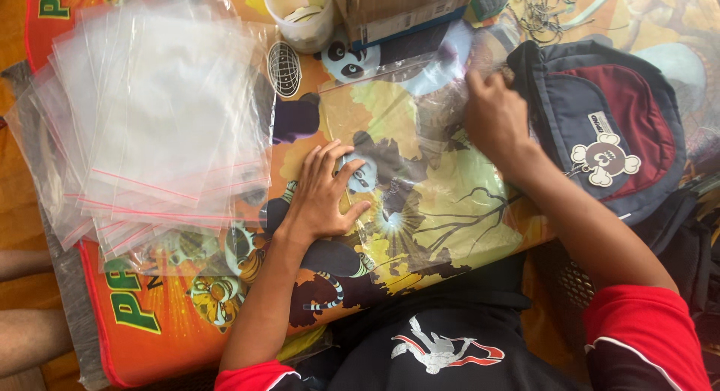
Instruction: The person smooths a clear plastic bag over a colorful mat using a purple pen. They then pick up a small dark blue bag with a bear design, place it inside the plastic bag, and seal it.
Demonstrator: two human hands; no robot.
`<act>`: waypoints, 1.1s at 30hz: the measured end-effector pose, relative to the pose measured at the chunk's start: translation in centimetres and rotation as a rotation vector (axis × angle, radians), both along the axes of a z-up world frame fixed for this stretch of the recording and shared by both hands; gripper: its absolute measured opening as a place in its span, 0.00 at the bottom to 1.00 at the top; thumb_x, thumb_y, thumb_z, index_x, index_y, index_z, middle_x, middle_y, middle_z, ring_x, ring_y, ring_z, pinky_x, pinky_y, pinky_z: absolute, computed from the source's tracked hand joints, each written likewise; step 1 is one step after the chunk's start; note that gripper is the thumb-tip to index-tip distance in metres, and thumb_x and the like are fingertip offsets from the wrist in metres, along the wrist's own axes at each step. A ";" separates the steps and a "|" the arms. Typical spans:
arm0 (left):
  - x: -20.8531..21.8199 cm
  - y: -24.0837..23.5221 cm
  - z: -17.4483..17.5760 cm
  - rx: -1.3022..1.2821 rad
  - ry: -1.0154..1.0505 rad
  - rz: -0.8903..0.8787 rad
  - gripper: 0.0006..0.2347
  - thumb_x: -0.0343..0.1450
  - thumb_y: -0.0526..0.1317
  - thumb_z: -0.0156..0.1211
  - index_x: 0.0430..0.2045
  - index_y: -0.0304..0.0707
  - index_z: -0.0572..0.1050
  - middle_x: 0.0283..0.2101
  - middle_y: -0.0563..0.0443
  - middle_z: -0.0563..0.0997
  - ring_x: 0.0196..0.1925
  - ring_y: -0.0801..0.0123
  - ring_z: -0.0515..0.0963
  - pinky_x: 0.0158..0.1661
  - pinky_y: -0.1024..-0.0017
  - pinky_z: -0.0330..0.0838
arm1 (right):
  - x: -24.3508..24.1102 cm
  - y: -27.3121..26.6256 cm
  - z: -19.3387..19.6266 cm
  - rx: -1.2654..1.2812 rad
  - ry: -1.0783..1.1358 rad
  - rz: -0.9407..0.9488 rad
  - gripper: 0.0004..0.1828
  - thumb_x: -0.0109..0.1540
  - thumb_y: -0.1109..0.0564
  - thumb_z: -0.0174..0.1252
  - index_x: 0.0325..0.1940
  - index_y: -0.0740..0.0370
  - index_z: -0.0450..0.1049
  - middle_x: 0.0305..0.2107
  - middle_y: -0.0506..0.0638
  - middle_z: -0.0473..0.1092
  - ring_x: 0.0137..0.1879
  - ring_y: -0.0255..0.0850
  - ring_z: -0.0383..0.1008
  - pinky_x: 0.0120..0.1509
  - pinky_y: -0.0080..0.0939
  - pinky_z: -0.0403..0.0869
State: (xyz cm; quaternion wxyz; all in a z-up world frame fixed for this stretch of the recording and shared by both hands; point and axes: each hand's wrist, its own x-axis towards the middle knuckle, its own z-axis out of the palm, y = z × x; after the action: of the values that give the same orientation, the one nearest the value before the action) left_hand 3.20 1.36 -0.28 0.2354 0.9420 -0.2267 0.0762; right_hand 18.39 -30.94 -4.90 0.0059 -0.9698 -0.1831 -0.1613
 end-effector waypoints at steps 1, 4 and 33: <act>0.0 0.0 0.1 -0.008 0.025 0.005 0.27 0.64 0.57 0.62 0.55 0.46 0.69 0.60 0.43 0.66 0.70 0.46 0.62 0.69 0.47 0.50 | -1.5 0.8 -0.1 -0.053 0.007 0.050 0.18 0.57 0.57 0.55 0.51 0.46 0.69 0.28 0.51 0.68 0.22 0.55 0.76 0.25 0.54 0.76; 0.0 -0.1 0.3 -0.009 0.057 0.013 0.27 0.66 0.58 0.61 0.55 0.46 0.69 0.60 0.43 0.66 0.70 0.46 0.61 0.69 0.46 0.50 | -6.0 3.1 4.3 0.069 0.252 0.201 0.16 0.57 0.57 0.52 0.50 0.46 0.69 0.30 0.53 0.69 0.25 0.61 0.76 0.29 0.61 0.76; -0.4 -0.1 0.8 0.013 0.032 -0.009 0.27 0.66 0.57 0.62 0.57 0.46 0.70 0.61 0.43 0.66 0.71 0.46 0.60 0.69 0.46 0.47 | -0.2 -0.9 1.4 0.118 0.203 -0.024 0.17 0.59 0.60 0.53 0.52 0.48 0.72 0.31 0.57 0.71 0.29 0.64 0.78 0.29 0.65 0.77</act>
State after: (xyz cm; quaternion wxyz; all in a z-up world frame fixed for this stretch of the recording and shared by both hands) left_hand 2.85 1.22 0.49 0.2333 0.9435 -0.2277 0.0588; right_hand 18.18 -31.88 -3.52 0.0795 -0.9812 -0.1604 -0.0726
